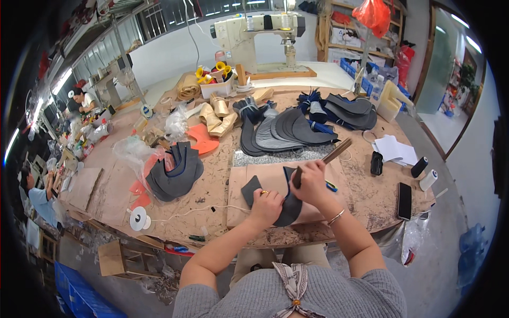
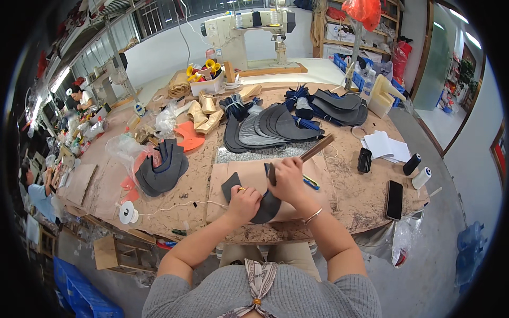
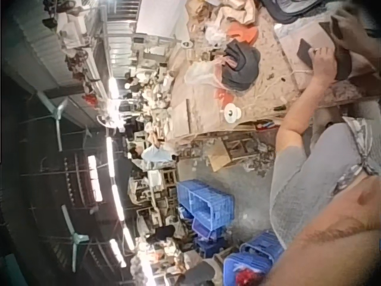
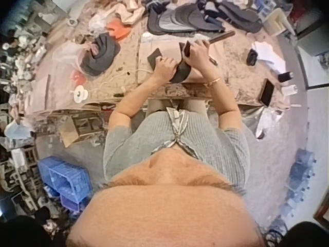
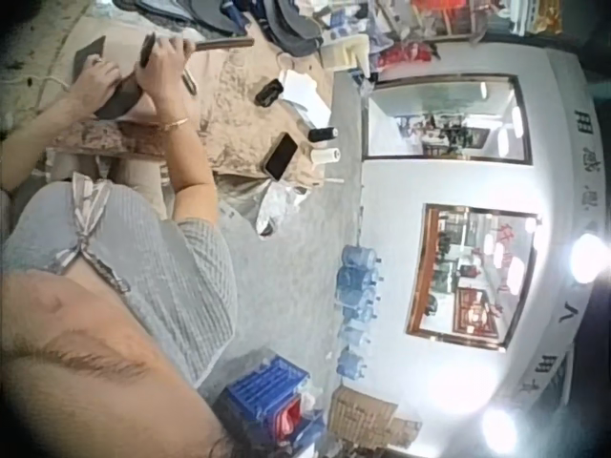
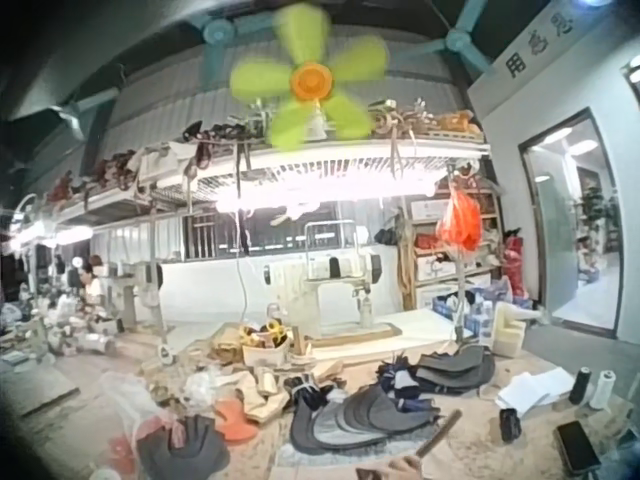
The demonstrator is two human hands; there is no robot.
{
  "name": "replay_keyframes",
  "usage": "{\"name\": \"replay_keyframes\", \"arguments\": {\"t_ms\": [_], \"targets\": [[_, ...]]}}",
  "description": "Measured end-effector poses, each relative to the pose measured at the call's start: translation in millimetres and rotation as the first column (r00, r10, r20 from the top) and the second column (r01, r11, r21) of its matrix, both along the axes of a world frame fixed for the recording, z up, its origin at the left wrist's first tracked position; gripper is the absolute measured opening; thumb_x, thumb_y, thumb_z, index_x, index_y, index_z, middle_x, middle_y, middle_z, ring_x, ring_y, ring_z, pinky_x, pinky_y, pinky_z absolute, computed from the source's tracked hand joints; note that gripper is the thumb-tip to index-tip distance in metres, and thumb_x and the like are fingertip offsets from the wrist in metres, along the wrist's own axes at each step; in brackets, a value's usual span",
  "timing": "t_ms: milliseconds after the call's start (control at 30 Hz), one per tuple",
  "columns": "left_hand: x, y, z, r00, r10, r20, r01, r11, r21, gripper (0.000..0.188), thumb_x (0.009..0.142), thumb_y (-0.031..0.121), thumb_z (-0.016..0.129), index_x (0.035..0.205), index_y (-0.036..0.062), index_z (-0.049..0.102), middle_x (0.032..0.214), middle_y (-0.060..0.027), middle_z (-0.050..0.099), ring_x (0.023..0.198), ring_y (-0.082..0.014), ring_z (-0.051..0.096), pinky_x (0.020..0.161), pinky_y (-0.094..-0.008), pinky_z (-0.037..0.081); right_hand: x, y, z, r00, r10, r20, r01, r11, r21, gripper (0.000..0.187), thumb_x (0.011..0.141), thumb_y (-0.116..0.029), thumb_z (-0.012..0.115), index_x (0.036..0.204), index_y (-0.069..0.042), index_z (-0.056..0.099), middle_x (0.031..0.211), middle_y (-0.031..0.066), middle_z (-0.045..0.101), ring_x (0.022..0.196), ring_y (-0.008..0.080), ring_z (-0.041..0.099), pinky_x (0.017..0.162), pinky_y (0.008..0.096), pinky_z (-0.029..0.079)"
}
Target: The person uses a handheld stapler to attach a thin strip of material to the edge of a curved black fabric piece. They repeatedly position the strip, press the stapler to secure it, and move along the edge of the fabric. The person works at a cluttered table with various sewing supplies and other fabric pieces visible.
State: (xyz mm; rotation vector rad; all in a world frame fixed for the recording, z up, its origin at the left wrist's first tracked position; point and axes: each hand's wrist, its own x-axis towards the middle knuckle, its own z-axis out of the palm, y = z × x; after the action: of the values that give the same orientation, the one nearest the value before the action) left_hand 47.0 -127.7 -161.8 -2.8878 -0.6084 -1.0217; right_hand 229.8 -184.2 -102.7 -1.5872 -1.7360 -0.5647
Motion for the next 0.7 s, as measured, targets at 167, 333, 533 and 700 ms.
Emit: {"name": "replay_keyframes", "arguments": {"t_ms": [167,333,533,700], "targets": [[47.2,-17.9,-7.5,0.988,0.155,0.012,-0.155,0.987,-0.045,0.003,0.084,0.014,0.064,0.082,0.0118,0.063,0.087,-0.0053,0.063,0.086,-0.0232,0.062,0.084,-0.0412,0.035,4.7,-1.5,13.8,0.988,-0.119,-0.094,0.129,0.985,0.117,0.016,0.068,-0.021,0.075,0.073,-0.011,0.064,0.075,0.0034,0.061,0.087,0.0258,0.057,0.089,0.0421,0.034],[23.2,-2.8,-8.1,0.997,-0.034,0.066,0.041,0.993,-0.109,0.003,0.085,0.015,0.066,0.088,0.0145,0.067,0.087,-0.0017,0.062,0.086,-0.0208,0.062,0.084,-0.0406,0.035,24.0,-1.4,-13.1,0.997,-0.039,-0.066,0.036,0.999,-0.039,0.018,0.065,-0.021,0.078,0.07,-0.011,0.063,0.075,0.0038,0.062,0.085,0.0264,0.058,0.089,0.0438,0.035],[22.7,-6.2,-5.8,1.0,-0.005,0.016,0.007,0.996,-0.084,0.003,0.085,0.015,0.066,0.088,0.0138,0.067,0.088,-0.0017,0.062,0.086,-0.0207,0.062,0.084,-0.0412,0.036,-6.4,-9.5,7.3,0.97,-0.04,-0.241,0.082,0.982,0.17,0.016,0.07,-0.02,0.078,0.07,-0.013,0.064,0.076,0.0012,0.061,0.088,0.0266,0.057,0.088,0.0443,0.033],[20.1,-9.1,-5.5,0.997,0.008,0.076,0.004,0.988,-0.152,0.003,0.085,0.015,0.066,0.087,0.0136,0.066,0.088,-0.0022,0.062,0.087,-0.0213,0.062,0.083,-0.042,0.037,15.3,-6.0,-14.5,0.989,-0.061,-0.132,0.066,0.997,0.031,0.017,0.069,-0.022,0.078,0.074,-0.012,0.065,0.081,0.0027,0.062,0.089,0.0274,0.057,0.089,0.0438,0.033]]}}
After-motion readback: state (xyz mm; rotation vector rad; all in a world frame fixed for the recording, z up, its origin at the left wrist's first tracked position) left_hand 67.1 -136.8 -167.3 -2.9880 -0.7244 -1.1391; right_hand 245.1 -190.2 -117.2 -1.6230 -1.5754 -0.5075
